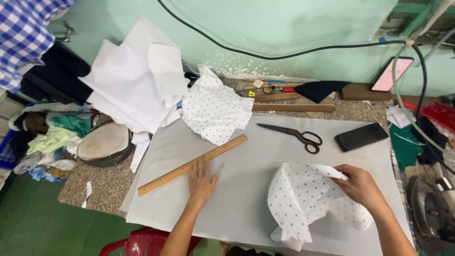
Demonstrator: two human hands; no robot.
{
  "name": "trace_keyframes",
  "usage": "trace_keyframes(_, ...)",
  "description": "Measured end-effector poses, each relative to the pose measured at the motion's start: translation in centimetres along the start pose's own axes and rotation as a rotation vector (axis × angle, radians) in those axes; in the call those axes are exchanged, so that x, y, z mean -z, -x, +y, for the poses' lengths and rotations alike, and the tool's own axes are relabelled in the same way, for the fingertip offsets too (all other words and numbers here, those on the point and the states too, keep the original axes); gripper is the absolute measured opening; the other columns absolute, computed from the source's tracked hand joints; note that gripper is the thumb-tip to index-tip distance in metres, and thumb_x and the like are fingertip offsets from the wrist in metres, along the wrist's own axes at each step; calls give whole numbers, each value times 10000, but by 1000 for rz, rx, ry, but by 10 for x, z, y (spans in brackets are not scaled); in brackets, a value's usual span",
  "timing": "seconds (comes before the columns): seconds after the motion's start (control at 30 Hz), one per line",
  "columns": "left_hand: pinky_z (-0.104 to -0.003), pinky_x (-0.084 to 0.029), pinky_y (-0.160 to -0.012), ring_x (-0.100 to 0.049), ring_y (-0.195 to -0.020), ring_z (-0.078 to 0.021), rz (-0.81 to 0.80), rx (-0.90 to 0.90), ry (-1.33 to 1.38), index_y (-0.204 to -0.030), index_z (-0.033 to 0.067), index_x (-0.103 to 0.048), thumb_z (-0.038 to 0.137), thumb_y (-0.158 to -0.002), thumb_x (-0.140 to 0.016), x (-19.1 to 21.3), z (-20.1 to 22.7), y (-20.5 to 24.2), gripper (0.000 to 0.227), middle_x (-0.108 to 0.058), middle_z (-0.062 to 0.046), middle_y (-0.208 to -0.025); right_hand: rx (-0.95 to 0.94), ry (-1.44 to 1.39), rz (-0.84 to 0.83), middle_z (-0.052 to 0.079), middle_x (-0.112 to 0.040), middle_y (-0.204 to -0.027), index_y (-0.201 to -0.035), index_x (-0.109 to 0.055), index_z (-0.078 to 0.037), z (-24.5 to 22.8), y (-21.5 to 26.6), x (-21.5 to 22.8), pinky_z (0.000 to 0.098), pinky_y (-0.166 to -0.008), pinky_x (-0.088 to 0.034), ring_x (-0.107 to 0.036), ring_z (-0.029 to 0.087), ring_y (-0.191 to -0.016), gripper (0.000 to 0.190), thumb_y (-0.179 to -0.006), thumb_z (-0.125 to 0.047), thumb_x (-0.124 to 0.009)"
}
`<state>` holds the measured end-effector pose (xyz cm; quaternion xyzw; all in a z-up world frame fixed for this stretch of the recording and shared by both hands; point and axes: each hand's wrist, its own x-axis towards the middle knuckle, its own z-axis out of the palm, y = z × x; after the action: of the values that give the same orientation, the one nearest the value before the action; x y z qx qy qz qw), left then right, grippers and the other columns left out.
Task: The person irons a white patterned fabric piece on a worktable using a steam iron, then trims the edges with scissors and measures with a ruler. The person handles the fabric, iron, scissors, and ruler, and briefly moves a phone aside during the process.
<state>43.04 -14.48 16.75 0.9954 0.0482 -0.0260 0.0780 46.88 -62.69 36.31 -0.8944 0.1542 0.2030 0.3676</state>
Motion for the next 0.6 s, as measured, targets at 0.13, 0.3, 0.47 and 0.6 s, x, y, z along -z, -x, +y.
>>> trace_keyframes(0.13,-559,-8,-1257,-33,-1600,-250,-281,311,-131,-1654,255,-73,657,-991,-112,4,-71,-40,776,-6,9,-1746,41,119,-79,27,-832,-1065,-1118,-814,-113,-5,4,8,334,-827,-500,-731,188,-955,229,-911,-149,-722)
trace_keyframes(0.3,-534,-211,-1225,-517,-1394,-362,-18,0,216,-1379,50,-634,479,-975,-555,85,35,-73,595,-623,-203,-1419,209,163,-135,205,-798,-1164,-1222,-764,-94,-51,28,3,510,-1049,-539,-714,409,-1166,374,-849,-88,-744)
trace_keyframes(0.47,-537,-75,-1285,-221,-1537,-393,-134,-821,857,-1610,60,-276,476,-688,-893,163,209,12,1185,-291,-221,-1664,385,341,-358,124,-799,-1160,-1248,-756,-150,-120,83,3,434,-1004,-567,-734,337,-1139,408,-852,-63,-719)
trace_keyframes(0.6,-468,-489,-1036,-648,-1166,-334,-355,-731,784,-1262,154,-640,219,-805,-824,145,217,-4,497,-718,-116,-1137,415,656,-277,115,-801,-1069,-1238,-751,-200,-122,97,30,406,-872,-614,-771,306,-972,376,-862,-191,-757)
